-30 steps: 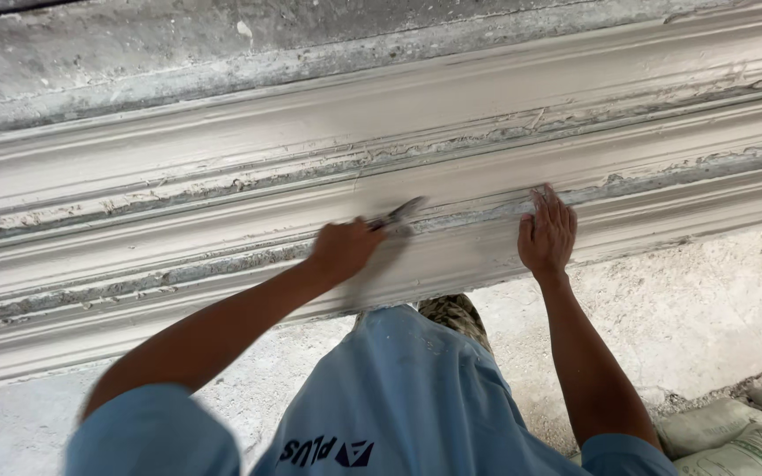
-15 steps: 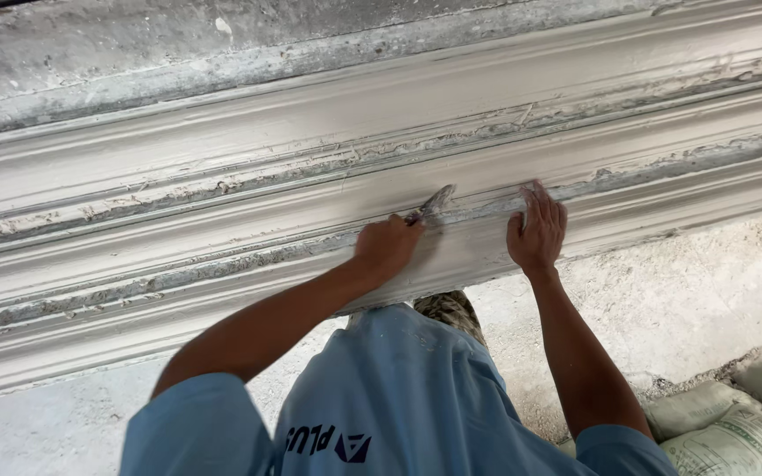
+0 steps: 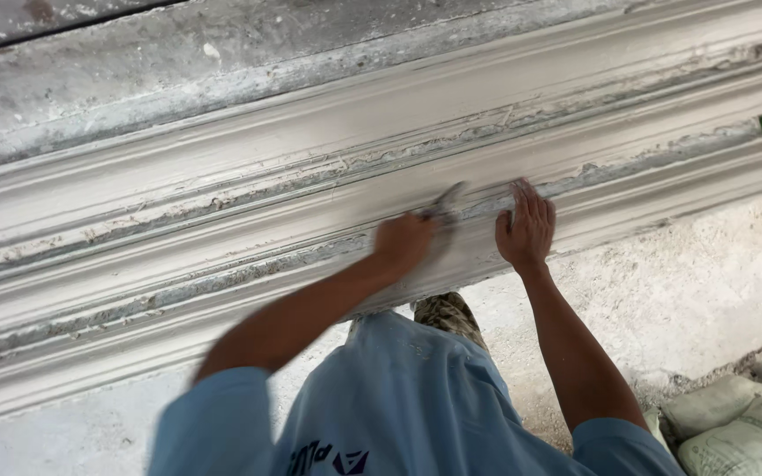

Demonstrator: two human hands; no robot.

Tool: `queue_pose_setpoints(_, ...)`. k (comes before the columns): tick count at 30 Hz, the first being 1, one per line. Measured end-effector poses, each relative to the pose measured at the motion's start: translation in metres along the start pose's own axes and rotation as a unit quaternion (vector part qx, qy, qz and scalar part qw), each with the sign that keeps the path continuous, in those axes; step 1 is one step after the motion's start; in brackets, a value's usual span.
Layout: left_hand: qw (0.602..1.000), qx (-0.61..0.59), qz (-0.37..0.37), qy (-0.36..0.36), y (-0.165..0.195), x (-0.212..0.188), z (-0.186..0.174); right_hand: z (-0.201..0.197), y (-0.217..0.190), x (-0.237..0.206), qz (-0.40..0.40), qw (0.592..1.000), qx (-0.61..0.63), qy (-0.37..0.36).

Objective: The person uses a small putty knife to scrape excess plaster residue from the grooves of decorative cornice moldings laid on a workbench, working along the lengths of several moldings and steadying each piece with the other hand.

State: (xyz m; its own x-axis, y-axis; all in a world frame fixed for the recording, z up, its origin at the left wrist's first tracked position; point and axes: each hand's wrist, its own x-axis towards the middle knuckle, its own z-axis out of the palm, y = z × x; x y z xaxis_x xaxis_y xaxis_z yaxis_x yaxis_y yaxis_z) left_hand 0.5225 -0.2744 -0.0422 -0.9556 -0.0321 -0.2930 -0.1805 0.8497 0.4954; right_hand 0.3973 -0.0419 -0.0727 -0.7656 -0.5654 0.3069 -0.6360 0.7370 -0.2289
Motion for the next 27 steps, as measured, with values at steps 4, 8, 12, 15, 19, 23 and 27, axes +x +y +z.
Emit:
queue_pose_setpoints(4,0.994,0.053,0.069,0.065,0.041,0.039,0.015,-0.006,0.002,-0.001,-0.003,1.000,0.007,0.019)
queue_pose_setpoints(8,0.992,0.102,0.068,0.030,-0.008,0.001,0.001,-0.004,0.004,-0.005,0.001,0.999,0.038,0.039)
queue_pose_setpoints(12,0.989,0.144,0.037,-0.011,-0.023,-0.025,-0.014,0.003,0.013,-0.003,0.017,0.999,0.017,0.027)
queue_pose_setpoints(15,0.992,0.122,0.034,-0.008,0.014,0.015,0.005,0.007,0.016,-0.003,0.024,0.999,0.021,0.010)
queue_pose_setpoints(19,0.991,0.106,0.056,0.055,0.066,0.078,0.039,0.007,0.027,-0.010,0.032,0.993,0.110,0.036)
queue_pose_setpoints(23,0.984,0.153,0.080,0.052,0.045,0.061,0.027,-0.008,0.101,-0.009,-0.003,0.993,0.110,0.039)
queue_pose_setpoints(27,0.987,0.159,0.008,0.029,0.036,0.036,0.009,-0.040,0.233,0.014,0.013,0.998,0.061,0.032)
